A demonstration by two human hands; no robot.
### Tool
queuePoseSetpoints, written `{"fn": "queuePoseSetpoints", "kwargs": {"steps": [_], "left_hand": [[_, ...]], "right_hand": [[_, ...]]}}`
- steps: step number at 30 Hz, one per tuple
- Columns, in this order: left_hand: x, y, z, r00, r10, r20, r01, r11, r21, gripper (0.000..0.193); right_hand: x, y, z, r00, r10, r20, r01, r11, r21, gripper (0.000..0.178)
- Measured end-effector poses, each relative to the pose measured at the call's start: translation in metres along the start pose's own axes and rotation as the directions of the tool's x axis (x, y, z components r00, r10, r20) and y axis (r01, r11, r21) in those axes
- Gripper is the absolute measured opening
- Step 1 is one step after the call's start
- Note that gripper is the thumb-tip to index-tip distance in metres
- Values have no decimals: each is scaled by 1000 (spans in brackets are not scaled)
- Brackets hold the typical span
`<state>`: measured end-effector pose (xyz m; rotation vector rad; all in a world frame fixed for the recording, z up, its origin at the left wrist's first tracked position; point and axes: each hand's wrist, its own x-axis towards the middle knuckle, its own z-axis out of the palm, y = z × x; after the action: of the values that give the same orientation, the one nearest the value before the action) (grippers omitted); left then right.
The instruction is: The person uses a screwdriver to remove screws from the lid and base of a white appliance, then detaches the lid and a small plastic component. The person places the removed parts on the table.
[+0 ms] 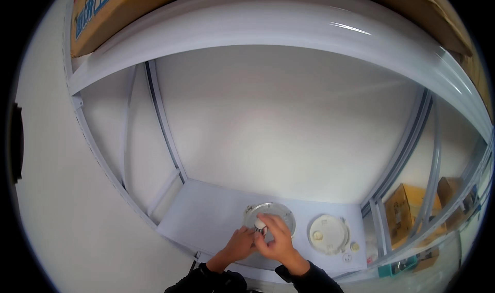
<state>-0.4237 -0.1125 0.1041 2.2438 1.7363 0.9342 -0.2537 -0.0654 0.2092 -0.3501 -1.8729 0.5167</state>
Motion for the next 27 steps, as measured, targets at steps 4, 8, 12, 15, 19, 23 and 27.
{"fn": "queuePoseSetpoints", "kwargs": {"steps": [4, 8, 12, 15, 19, 23, 27], "left_hand": [[2, 5, -8, 999, 33, 0, -33, 999, -2, 29], [3, -3, -4, 980, 191, -59, -181, 972, 148, 28], [16, 2, -19, 974, 221, 49, -226, 967, 121, 25], [13, -4, -17, 965, 253, 67, -259, 961, 97, 24], [17, -9, -25, 947, 311, 78, -319, 941, 114, 22], [23, -12, -22, 921, 377, 96, -387, 915, 111, 23], [25, -15, -17, 913, 400, 81, -405, 911, 78, 24]], "right_hand": [[-2, 0, -1, 999, -41, -22, 40, 998, -42, 46], [6, -6, 3, 991, -126, -32, 119, 979, -167, 49], [-10, -14, 2, 996, 86, -26, -90, 974, -207, 52], [2, -20, 2, 996, 84, -42, -92, 966, -241, 54], [2, -30, 5, 993, 108, -55, -119, 947, -299, 57], [8, -48, 12, 979, 178, -97, -202, 900, -387, 60], [0, -43, 20, 971, 158, -182, -219, 893, -393, 61]]}}
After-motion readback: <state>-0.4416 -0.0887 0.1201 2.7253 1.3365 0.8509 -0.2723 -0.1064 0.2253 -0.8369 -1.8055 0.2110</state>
